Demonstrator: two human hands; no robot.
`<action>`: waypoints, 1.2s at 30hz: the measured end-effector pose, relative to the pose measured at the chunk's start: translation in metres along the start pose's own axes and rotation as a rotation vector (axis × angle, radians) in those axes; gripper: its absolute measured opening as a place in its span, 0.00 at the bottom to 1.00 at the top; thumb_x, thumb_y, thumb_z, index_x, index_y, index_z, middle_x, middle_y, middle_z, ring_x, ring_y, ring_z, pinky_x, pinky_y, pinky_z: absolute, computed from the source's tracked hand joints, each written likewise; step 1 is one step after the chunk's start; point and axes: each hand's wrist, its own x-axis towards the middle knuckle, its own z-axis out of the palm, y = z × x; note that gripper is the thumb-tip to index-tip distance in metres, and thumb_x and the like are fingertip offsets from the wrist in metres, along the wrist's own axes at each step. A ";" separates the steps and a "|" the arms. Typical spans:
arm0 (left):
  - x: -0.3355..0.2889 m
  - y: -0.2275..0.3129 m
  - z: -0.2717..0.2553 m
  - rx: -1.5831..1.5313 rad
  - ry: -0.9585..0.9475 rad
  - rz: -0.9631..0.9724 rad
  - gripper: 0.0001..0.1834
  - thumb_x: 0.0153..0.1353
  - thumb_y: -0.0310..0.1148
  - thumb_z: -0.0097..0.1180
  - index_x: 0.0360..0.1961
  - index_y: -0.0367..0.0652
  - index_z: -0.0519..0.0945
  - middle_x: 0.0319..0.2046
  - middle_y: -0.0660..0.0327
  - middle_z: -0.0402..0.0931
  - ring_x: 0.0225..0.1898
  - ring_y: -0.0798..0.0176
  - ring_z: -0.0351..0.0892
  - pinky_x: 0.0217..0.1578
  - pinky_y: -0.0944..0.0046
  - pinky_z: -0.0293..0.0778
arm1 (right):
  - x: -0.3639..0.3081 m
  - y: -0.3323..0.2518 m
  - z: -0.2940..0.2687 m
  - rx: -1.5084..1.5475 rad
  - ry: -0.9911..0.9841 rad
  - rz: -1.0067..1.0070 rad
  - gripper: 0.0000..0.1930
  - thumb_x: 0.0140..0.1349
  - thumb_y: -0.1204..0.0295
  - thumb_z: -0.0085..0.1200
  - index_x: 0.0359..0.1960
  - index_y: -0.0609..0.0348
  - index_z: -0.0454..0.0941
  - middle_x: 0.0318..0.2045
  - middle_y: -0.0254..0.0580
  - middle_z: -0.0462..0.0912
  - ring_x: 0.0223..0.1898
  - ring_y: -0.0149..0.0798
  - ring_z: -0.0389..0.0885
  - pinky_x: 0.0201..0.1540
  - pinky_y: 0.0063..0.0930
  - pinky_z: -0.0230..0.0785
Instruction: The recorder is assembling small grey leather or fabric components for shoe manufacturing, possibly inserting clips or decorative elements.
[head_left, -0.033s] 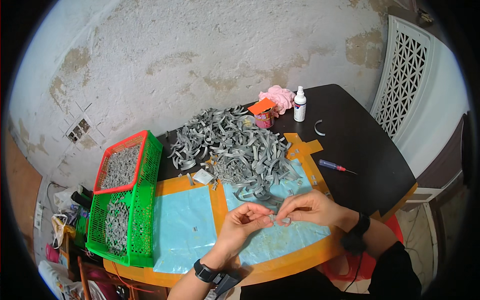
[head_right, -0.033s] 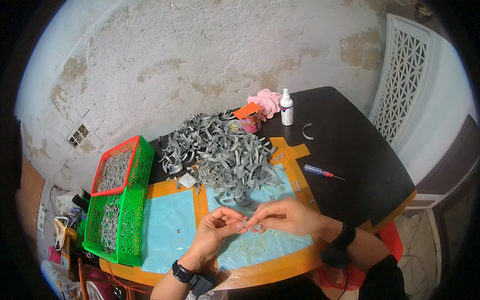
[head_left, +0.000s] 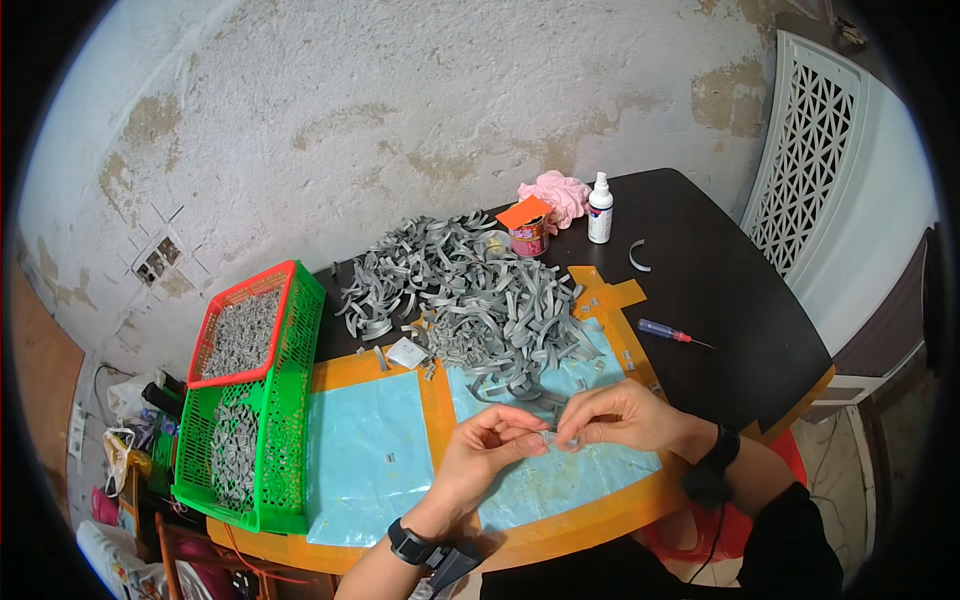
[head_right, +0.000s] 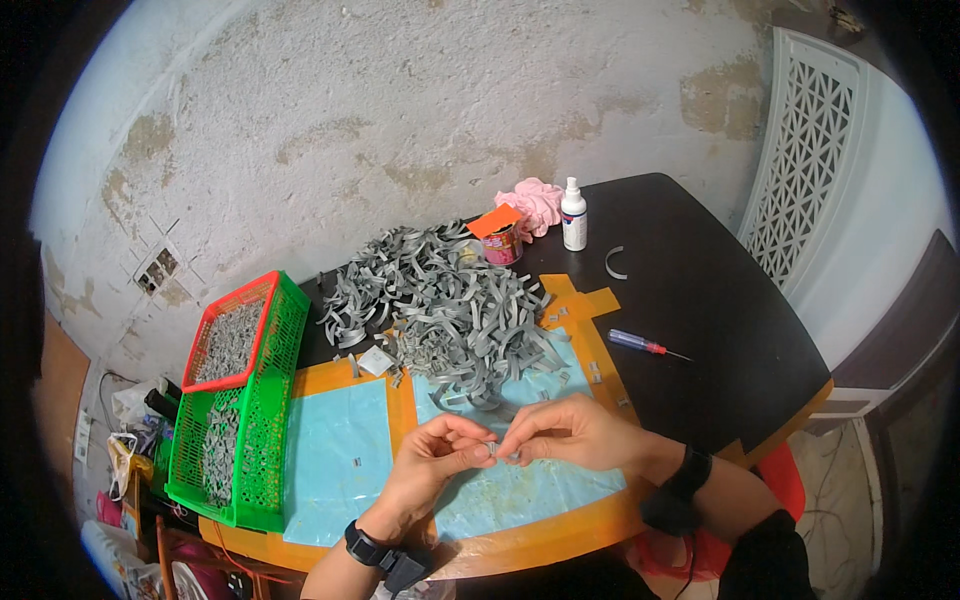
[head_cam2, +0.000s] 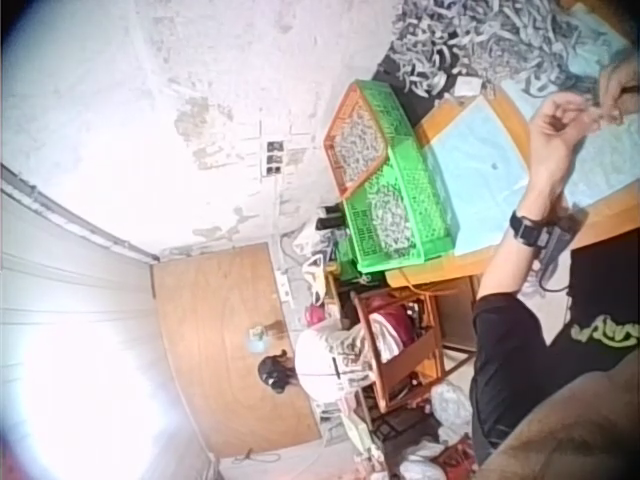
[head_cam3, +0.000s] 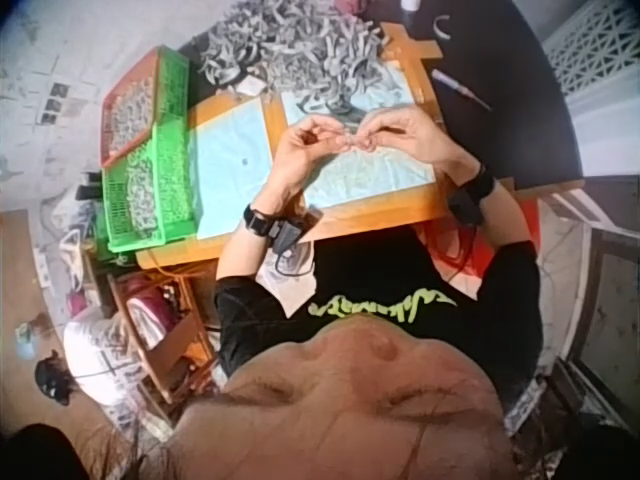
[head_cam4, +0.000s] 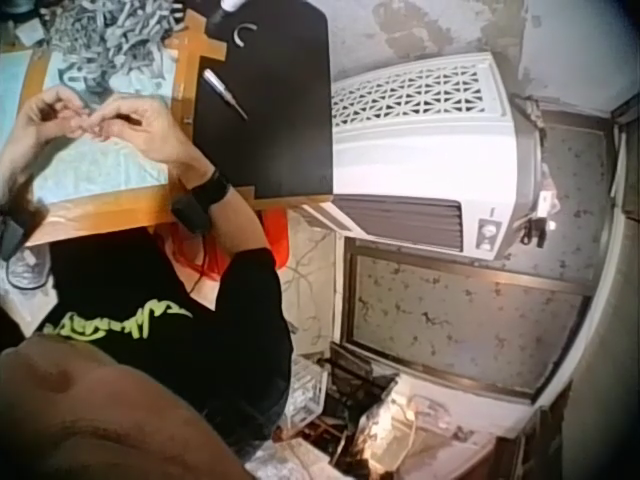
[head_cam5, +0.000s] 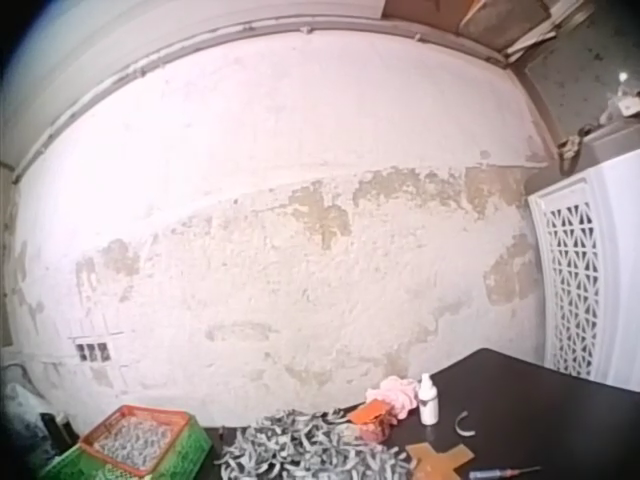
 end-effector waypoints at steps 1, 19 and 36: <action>0.001 0.001 0.002 0.017 -0.012 -0.022 0.10 0.57 0.18 0.58 0.40 0.37 0.77 0.39 0.58 0.80 0.39 0.68 0.80 0.44 0.69 0.76 | -0.002 0.003 -0.003 -0.082 -0.051 -0.035 0.11 0.65 0.78 0.49 0.48 0.65 0.75 0.44 0.41 0.76 0.44 0.31 0.77 0.47 0.26 0.71; 0.000 -0.006 0.008 0.053 -0.041 0.054 0.07 0.58 0.18 0.58 0.38 0.36 0.76 0.34 0.60 0.80 0.37 0.71 0.79 0.41 0.71 0.76 | 0.002 0.008 0.003 0.164 0.141 0.288 0.07 0.63 0.74 0.54 0.37 0.66 0.75 0.34 0.38 0.80 0.36 0.29 0.80 0.42 0.21 0.71; 0.001 -0.003 0.007 0.019 -0.041 -0.037 0.10 0.57 0.16 0.56 0.39 0.37 0.73 0.36 0.59 0.79 0.39 0.66 0.80 0.43 0.66 0.79 | 0.003 0.011 0.014 0.051 0.186 0.144 0.08 0.62 0.82 0.50 0.42 0.64 0.75 0.33 0.37 0.76 0.32 0.28 0.78 0.37 0.21 0.73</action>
